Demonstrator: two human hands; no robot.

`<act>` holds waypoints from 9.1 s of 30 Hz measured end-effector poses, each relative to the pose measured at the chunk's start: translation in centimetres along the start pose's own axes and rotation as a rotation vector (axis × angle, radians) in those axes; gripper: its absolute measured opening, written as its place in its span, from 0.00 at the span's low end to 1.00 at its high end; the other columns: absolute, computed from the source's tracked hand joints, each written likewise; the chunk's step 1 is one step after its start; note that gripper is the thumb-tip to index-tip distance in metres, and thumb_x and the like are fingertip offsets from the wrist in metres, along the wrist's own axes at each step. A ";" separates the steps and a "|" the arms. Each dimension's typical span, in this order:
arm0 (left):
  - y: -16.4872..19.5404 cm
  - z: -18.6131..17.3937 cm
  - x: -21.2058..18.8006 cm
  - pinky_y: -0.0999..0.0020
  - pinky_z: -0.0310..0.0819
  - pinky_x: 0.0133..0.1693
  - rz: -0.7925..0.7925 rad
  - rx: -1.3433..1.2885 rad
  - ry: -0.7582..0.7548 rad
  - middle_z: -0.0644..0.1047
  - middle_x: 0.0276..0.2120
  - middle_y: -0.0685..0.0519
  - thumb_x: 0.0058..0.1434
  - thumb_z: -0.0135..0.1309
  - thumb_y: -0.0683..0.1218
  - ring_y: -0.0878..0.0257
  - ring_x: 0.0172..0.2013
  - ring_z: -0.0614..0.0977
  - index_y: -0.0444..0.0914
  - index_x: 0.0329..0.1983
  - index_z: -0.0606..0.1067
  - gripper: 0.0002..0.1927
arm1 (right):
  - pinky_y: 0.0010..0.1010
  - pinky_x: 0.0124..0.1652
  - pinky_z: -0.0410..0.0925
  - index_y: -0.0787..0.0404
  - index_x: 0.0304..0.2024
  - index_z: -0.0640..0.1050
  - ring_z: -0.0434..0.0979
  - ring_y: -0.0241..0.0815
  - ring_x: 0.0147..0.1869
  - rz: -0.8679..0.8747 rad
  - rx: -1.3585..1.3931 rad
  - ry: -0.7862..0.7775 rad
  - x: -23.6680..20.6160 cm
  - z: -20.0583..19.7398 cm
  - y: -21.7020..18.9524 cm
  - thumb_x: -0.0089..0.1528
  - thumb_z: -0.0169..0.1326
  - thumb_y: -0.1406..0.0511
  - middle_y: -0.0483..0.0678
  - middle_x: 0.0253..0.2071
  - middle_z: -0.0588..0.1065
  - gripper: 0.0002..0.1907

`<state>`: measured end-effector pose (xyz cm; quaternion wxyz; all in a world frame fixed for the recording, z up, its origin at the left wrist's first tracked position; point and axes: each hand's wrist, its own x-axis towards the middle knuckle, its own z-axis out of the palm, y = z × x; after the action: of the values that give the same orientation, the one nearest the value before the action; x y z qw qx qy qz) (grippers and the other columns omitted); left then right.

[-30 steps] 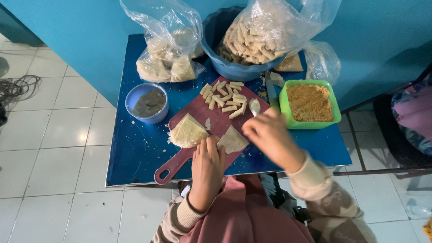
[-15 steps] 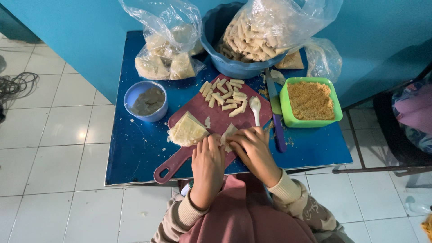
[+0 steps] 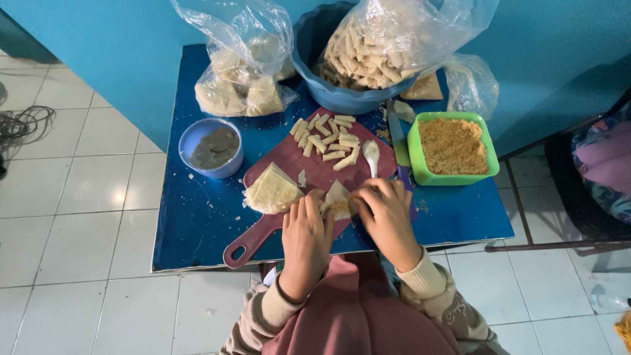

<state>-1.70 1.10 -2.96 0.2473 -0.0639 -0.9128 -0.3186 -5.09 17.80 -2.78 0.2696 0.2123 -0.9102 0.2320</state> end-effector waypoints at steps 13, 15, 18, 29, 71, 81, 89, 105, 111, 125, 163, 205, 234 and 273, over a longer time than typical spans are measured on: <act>0.3 -0.1 0.2 0.57 0.75 0.39 0.066 -0.148 -0.012 0.78 0.37 0.48 0.66 0.52 0.39 0.49 0.38 0.80 0.37 0.45 0.74 0.06 | 0.41 0.43 0.59 0.56 0.38 0.76 0.71 0.49 0.44 0.068 -0.014 -0.098 0.3 -0.2 -0.7 0.58 0.62 0.64 0.43 0.36 0.76 0.08; 0.4 -0.3 0.3 0.58 0.75 0.39 0.096 -0.141 0.004 0.78 0.37 0.50 0.64 0.53 0.40 0.50 0.37 0.80 0.38 0.44 0.76 0.06 | 0.41 0.43 0.59 0.56 0.39 0.76 0.72 0.48 0.43 0.069 0.017 -0.090 0.3 -0.2 -0.7 0.58 0.62 0.64 0.43 0.36 0.76 0.09; 0.8 -0.3 0.4 0.59 0.74 0.39 0.118 -0.097 0.016 0.77 0.37 0.51 0.63 0.55 0.42 0.51 0.37 0.79 0.39 0.42 0.77 0.05 | 0.40 0.44 0.59 0.56 0.44 0.75 0.73 0.47 0.43 0.092 0.123 -0.112 0.3 -0.1 -0.6 0.59 0.62 0.65 0.42 0.35 0.77 0.12; 0.4 -0.2 0.4 0.59 0.74 0.40 0.081 -0.115 -0.003 0.78 0.37 0.52 0.65 0.57 0.43 0.52 0.38 0.79 0.39 0.45 0.72 0.08 | 0.40 0.49 0.61 0.56 0.45 0.79 0.74 0.48 0.49 -0.035 0.221 -0.120 -0.3 0.5 0.1 0.61 0.58 0.69 0.44 0.41 0.78 0.09; -1.6 0.1 2.9 0.56 0.75 0.38 0.101 -0.190 -0.079 0.79 0.37 0.49 0.65 0.56 0.42 0.48 0.39 0.81 0.39 0.52 0.73 0.13 | 0.39 0.49 0.64 0.59 0.44 0.78 0.74 0.46 0.50 -0.325 0.163 -0.159 2.0 0.7 2.1 0.59 0.61 0.68 0.46 0.43 0.76 0.11; -2.2 -0.5 2.4 0.57 0.71 0.45 0.339 -0.065 -0.097 0.78 0.37 0.51 0.63 0.57 0.42 0.53 0.41 0.78 0.38 0.50 0.72 0.13 | 0.40 0.48 0.65 0.62 0.46 0.77 0.74 0.46 0.50 -0.298 0.210 -0.206 1.6 0.7 2.1 0.60 0.61 0.69 0.46 0.45 0.75 0.12; -1.7 -0.4 2.4 0.59 0.70 0.44 0.332 0.022 -0.039 0.77 0.37 0.53 0.62 0.56 0.43 0.54 0.41 0.77 0.40 0.41 0.76 0.05 | 0.41 0.48 0.64 0.65 0.45 0.77 0.71 0.51 0.50 -0.294 -0.009 -0.125 1.0 1.5 1.7 0.58 0.57 0.69 0.51 0.45 0.72 0.12; -1.2 0.9 2.2 0.39 0.50 0.70 0.338 0.408 0.042 0.72 0.64 0.51 0.62 0.48 0.44 0.48 0.68 0.67 0.39 0.63 0.75 0.24 | 0.55 0.63 0.56 0.62 0.62 0.74 0.67 0.48 0.68 -0.293 -0.404 -0.063 -0.3 1.6 -0.4 0.60 0.50 0.65 0.50 0.63 0.72 0.26; -2.1 -0.6 2.8 0.40 0.49 0.69 0.267 0.462 0.124 0.70 0.64 0.52 0.61 0.50 0.42 0.49 0.69 0.66 0.40 0.65 0.75 0.26 | 0.44 0.54 0.61 0.57 0.62 0.75 0.68 0.50 0.60 -0.345 -0.426 -0.018 2.5 2.7 1.1 0.63 0.50 0.63 0.51 0.62 0.73 0.24; -4.7 -5.3 2.5 0.55 0.70 0.47 0.142 0.170 0.031 0.77 0.45 0.49 0.58 0.57 0.44 0.48 0.45 0.77 0.39 0.47 0.76 0.14 | 0.41 0.48 0.57 0.52 0.49 0.81 0.69 0.41 0.51 -0.424 -0.232 -0.047 3.8 2.1 1.7 0.62 0.56 0.62 0.38 0.42 0.75 0.12; -4.1 -3.0 2.4 0.55 0.67 0.44 -0.015 0.196 0.203 0.78 0.39 0.52 0.65 0.57 0.46 0.52 0.43 0.77 0.41 0.40 0.78 0.04 | 0.42 0.56 0.65 0.60 0.51 0.79 0.72 0.50 0.55 -0.196 0.243 -0.058 3.0 3.6 -4.2 0.59 0.56 0.72 0.46 0.52 0.76 0.17; -4.3 -1.8 2.1 0.61 0.78 0.28 -0.244 -0.113 0.312 0.81 0.34 0.44 0.64 0.56 0.40 0.52 0.31 0.85 0.36 0.47 0.74 0.08 | 0.46 0.47 0.65 0.59 0.45 0.73 0.73 0.58 0.47 0.018 -0.103 0.119 3.9 0.7 1.5 0.63 0.58 0.70 0.52 0.43 0.74 0.10; 0.2 -0.4 0.4 0.60 0.74 0.39 0.160 0.072 -0.001 0.76 0.35 0.53 0.62 0.58 0.44 0.54 0.37 0.79 0.40 0.38 0.77 0.03 | 0.40 0.45 0.71 0.52 0.59 0.77 0.75 0.53 0.47 -0.172 0.008 -0.178 1.4 -1.0 2.0 0.55 0.52 0.78 0.53 0.44 0.70 0.31; -0.4 0.6 1.2 0.55 0.72 0.40 0.034 0.120 0.064 0.73 0.35 0.49 0.62 0.56 0.45 0.49 0.38 0.78 0.40 0.37 0.72 0.05 | 0.43 0.53 0.67 0.57 0.36 0.79 0.75 0.51 0.54 -0.253 -0.201 0.072 4.4 -4.1 6.4 0.59 0.60 0.66 0.47 0.41 0.78 0.03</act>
<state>-3.14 1.15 -2.98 0.2852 -0.0544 -0.9207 -0.2608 -10.11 23.95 0.95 0.3490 0.2885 -0.8846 0.1114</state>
